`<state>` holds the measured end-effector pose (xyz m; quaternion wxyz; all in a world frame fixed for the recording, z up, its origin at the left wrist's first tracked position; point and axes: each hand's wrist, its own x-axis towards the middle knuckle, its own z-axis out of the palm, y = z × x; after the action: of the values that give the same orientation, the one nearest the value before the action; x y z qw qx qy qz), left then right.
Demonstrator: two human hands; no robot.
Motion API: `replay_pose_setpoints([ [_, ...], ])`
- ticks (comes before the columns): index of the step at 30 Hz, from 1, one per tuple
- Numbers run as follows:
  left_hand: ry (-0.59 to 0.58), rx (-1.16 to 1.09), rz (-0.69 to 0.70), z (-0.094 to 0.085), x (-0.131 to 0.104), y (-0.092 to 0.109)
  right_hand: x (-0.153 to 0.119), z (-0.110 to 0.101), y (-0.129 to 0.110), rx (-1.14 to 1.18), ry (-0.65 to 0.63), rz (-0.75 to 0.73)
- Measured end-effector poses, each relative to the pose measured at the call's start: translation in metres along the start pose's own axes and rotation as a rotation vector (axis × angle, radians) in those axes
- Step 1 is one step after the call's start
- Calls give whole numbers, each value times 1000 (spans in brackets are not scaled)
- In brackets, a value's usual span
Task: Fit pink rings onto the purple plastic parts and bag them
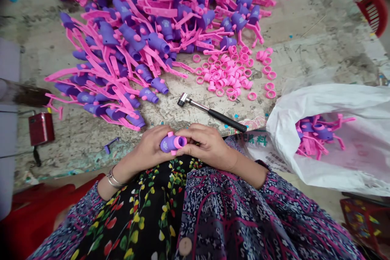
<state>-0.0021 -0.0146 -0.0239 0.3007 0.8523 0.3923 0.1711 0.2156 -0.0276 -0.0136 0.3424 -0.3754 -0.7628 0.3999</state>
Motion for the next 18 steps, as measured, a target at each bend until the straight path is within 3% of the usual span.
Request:
replay_pose_setpoints([
  [18,-21,23,-63,13,-4,-5,-2,1,3,-120,-21,-86],
])
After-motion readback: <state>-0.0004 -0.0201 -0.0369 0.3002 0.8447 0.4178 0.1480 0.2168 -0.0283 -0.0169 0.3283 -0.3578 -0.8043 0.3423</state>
